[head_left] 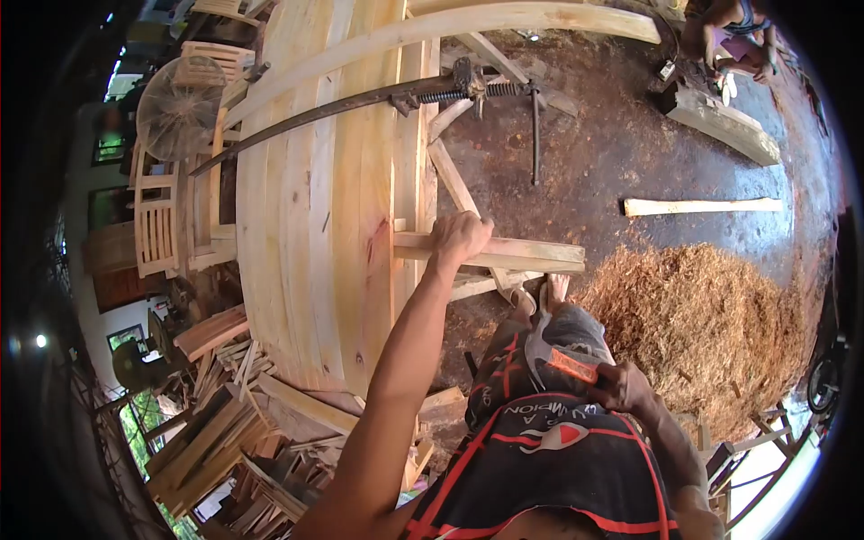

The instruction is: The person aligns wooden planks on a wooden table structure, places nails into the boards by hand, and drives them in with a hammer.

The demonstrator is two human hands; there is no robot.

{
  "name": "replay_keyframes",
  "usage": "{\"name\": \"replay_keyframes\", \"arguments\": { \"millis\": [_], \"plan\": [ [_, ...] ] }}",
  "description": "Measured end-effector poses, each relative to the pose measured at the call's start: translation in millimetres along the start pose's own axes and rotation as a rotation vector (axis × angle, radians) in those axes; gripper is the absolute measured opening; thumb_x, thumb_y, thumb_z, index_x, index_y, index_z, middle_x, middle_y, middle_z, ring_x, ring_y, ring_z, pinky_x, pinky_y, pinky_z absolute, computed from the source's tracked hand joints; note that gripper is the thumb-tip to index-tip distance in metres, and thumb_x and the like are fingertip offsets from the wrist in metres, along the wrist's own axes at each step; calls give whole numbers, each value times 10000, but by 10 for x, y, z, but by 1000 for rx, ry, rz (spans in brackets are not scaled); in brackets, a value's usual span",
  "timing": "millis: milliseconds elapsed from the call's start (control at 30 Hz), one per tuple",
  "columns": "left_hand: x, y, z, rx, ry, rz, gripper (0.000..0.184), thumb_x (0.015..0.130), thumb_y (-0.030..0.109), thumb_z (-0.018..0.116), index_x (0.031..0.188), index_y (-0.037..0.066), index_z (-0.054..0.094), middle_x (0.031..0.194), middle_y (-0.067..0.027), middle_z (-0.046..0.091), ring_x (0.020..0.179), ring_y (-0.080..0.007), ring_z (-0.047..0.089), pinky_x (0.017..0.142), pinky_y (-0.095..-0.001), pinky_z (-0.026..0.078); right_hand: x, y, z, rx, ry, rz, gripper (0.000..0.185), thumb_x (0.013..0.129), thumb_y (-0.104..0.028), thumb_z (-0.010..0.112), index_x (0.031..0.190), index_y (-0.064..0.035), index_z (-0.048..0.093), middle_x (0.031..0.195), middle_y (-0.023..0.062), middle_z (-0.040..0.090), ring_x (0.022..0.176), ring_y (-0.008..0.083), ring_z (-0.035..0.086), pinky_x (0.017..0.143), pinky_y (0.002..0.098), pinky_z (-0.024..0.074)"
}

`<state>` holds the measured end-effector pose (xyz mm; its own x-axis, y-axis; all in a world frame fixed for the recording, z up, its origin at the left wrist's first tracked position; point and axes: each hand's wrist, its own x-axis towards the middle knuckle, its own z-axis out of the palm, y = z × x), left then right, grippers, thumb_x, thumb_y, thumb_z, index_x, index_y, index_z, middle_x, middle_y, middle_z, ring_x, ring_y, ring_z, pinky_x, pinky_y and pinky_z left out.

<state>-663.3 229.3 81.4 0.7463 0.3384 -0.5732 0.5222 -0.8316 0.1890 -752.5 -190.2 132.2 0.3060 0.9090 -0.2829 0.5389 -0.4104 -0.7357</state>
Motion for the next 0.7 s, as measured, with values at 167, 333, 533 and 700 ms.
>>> {"name": "replay_keyframes", "arguments": {
  "millis": [167,333,533,700],
  "plan": [
    [19,9,-56,65,-52,0,481,872,378,500,977,-28,735,1098,-290,670,1072,-447,645,942,-487,502,-378,-33,185,1,220,-8,147,737,-248,790,745,-140,691,633,76,524,492,273,604,436,398,493],
    [-28,-31,1,73,-39,62,492,884,383,482,1007,-25,727,1107,-298,663,1066,-467,638,956,-501,494,-482,-258,258,116,223,212,99,758,-264,746,731,-188,687,739,49,566,576,254,627,474,395,506],
    [-63,13,-112,35,-27,51,512,912,401,462,1017,-25,724,1111,-315,653,1090,-472,624,974,-506,485,-378,-399,206,175,393,432,334,790,-320,782,698,-62,590,607,180,602,587,401,635,513,452,500],
    [-176,70,-172,101,23,163,516,937,397,437,965,-24,734,1036,-278,687,1012,-459,656,931,-513,504,-140,-402,152,479,423,556,297,794,-274,767,785,-9,633,571,158,580,502,253,609,512,379,471]
  ]
}}
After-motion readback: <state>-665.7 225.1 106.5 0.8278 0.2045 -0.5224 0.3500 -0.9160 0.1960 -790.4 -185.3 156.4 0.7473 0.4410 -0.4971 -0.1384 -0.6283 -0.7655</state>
